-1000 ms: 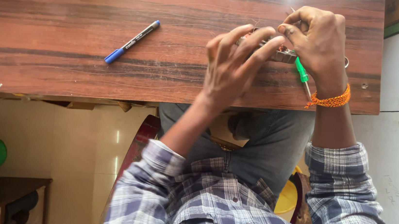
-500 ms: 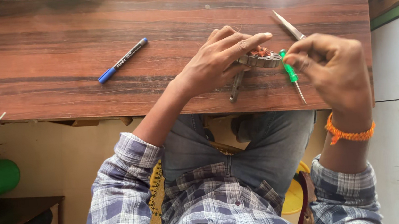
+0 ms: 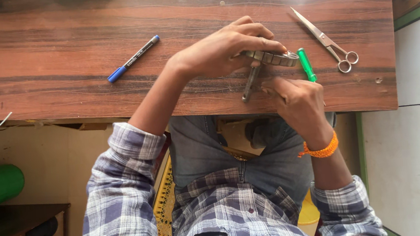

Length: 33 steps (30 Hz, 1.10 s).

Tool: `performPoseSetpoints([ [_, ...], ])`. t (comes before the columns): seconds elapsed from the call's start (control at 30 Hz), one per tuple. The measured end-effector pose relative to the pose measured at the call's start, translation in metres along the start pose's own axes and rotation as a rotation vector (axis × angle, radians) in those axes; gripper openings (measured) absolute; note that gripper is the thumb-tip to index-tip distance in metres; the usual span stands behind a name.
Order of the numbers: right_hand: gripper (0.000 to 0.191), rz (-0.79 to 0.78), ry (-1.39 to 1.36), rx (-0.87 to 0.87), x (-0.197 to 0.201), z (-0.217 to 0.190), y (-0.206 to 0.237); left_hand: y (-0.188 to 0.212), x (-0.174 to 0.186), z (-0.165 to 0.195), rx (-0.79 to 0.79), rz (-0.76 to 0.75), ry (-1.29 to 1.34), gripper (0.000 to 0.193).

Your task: The person works on a copper-wound motor armature at a workbench, holding the armature steady with one hand while using the other hand to adjust and position the copper windings and wires. They occasionally pick up scissors and a screwdriver to trim and work on the wires, turning the armature to reach different sides.

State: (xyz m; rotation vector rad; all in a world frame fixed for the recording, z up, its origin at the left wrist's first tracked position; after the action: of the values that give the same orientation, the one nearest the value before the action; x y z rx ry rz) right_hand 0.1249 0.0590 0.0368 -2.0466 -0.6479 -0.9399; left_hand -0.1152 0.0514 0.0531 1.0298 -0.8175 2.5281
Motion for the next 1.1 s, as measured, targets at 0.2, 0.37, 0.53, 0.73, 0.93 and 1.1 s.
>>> performPoseSetpoints([
  [0.2,0.011,-0.100,-0.027,0.034,-0.013,-0.004,0.008,0.021,-0.014,0.019,-0.051,0.202,-0.366,0.064],
  [0.37,0.008,-0.178,-0.173,0.014,0.018,-0.021,0.015,0.055,-0.040,0.033,-0.120,0.298,-0.711,0.048],
  [0.53,0.011,-0.138,-0.274,-0.150,0.060,-0.039,0.001,0.061,-0.059,0.039,-0.100,0.408,-0.641,0.024],
  [0.73,0.007,-0.028,-0.164,-0.256,0.064,-0.034,-0.045,0.048,-0.086,0.050,0.337,0.749,0.077,0.012],
  [0.93,0.006,0.008,-0.185,-0.212,0.042,-0.016,-0.078,0.041,-0.100,0.055,0.638,0.911,0.498,0.009],
  [1.1,0.004,-0.094,-0.278,-0.301,0.031,0.011,-0.089,0.030,-0.100,0.063,0.753,0.973,0.497,0.010],
])
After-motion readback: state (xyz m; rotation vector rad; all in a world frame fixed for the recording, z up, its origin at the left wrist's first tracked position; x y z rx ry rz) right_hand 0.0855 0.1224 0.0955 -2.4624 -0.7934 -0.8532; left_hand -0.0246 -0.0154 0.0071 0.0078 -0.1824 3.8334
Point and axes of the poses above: each hand's wrist, its own y-axis away from the middle knuckle, its own x-axis out of the back of the hand, z = x × y, the point moved 1 cm from there along -y, towards the middle knuckle, and after that the axes turned 2 degrees about z, right-handed, at the moved point
